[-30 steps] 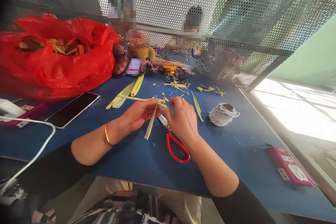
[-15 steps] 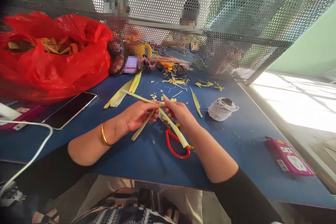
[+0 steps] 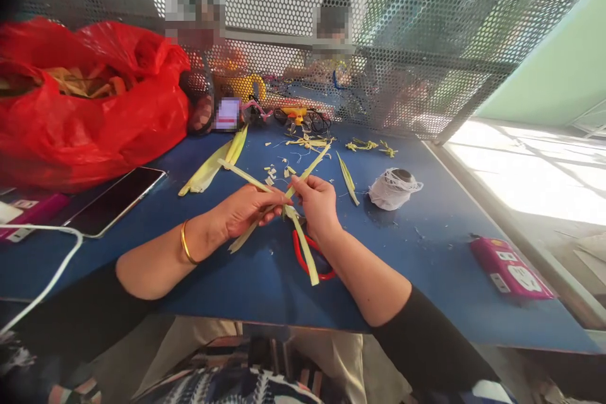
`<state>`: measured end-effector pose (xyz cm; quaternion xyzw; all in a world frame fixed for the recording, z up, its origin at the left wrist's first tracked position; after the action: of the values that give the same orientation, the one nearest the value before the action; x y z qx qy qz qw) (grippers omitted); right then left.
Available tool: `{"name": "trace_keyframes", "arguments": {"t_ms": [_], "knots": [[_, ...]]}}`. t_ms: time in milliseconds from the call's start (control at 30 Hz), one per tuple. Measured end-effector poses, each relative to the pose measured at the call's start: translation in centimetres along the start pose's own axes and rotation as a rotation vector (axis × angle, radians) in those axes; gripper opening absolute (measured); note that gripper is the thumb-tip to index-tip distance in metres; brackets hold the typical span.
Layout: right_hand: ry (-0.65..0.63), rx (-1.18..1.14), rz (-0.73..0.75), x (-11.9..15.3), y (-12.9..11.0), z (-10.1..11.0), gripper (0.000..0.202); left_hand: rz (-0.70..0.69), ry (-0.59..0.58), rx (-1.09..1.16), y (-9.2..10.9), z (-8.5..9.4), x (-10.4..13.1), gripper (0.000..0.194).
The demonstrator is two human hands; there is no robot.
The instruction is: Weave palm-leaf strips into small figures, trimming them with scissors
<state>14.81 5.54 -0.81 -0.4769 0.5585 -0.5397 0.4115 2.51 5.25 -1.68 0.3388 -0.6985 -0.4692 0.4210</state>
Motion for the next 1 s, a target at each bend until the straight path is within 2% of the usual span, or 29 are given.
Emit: {"name": "trace_keyframes", "arguments": {"t_ms": [167,233,300,367,400,433,500,567,633,733,867,1000], "knots": [[0.03,0.08,0.044,-0.2,-0.2,0.2,0.041,0.012,-0.012,-0.033,0.1,0.0,0.2,0.011],[-0.008,0.249,0.02,-0.5,-0.7,0.4,0.046,0.019,-0.004,-0.029,0.1,0.0,0.3,0.011],[-0.019,0.549,0.031,-0.7,-1.6,0.9,0.054,0.02,-0.005,-0.028,0.1,0.1,0.3,0.011],[0.14,0.834,0.225,-0.4,-3.8,1.8,0.055,0.013,-0.027,-0.038,-0.1,0.0,0.4,0.013],[0.145,0.881,0.322,-0.1,-4.6,1.7,0.051,0.002,-0.045,-0.049,-0.1,-0.2,0.4,0.014],[0.099,0.879,0.393,0.2,-5.1,1.3,0.044,-0.016,-0.068,-0.062,-0.2,-0.4,0.4,0.015],[-0.104,0.756,0.43,0.7,-4.9,0.0,0.026,-0.059,-0.108,-0.095,-0.3,-0.8,0.5,0.016],[-0.298,0.585,0.348,1.2,-3.8,-1.4,0.014,-0.094,-0.123,-0.134,-0.5,-1.2,0.7,0.018],[-0.37,0.437,0.218,1.3,-2.6,-2.1,0.015,-0.108,-0.123,-0.179,-0.6,-1.5,0.9,0.023],[-0.337,0.279,0.108,1.3,-1.7,-2.1,0.018,-0.099,-0.14,-0.235,-0.8,-1.8,1.0,0.025],[-0.222,0.223,0.199,1.4,-2.0,-1.5,0.017,-0.081,-0.188,-0.287,-1.0,-2.1,1.1,0.027],[-0.156,0.3,0.235,1.1,-2.0,-1.4,0.018,-0.037,-0.188,-0.268,-1.4,-2.1,1.0,0.025]]}}
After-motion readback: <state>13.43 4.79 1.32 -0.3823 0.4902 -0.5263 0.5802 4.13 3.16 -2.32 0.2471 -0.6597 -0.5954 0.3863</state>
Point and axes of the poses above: each hand's wrist, its own x-axis away from the middle knuckle, its own z-axis out of the back of the hand, y = z × x, the point moved 6 cm from there along -x, towards the middle knuckle, and after that the axes turned 5 degrees about -z, right-handed, at the moved point
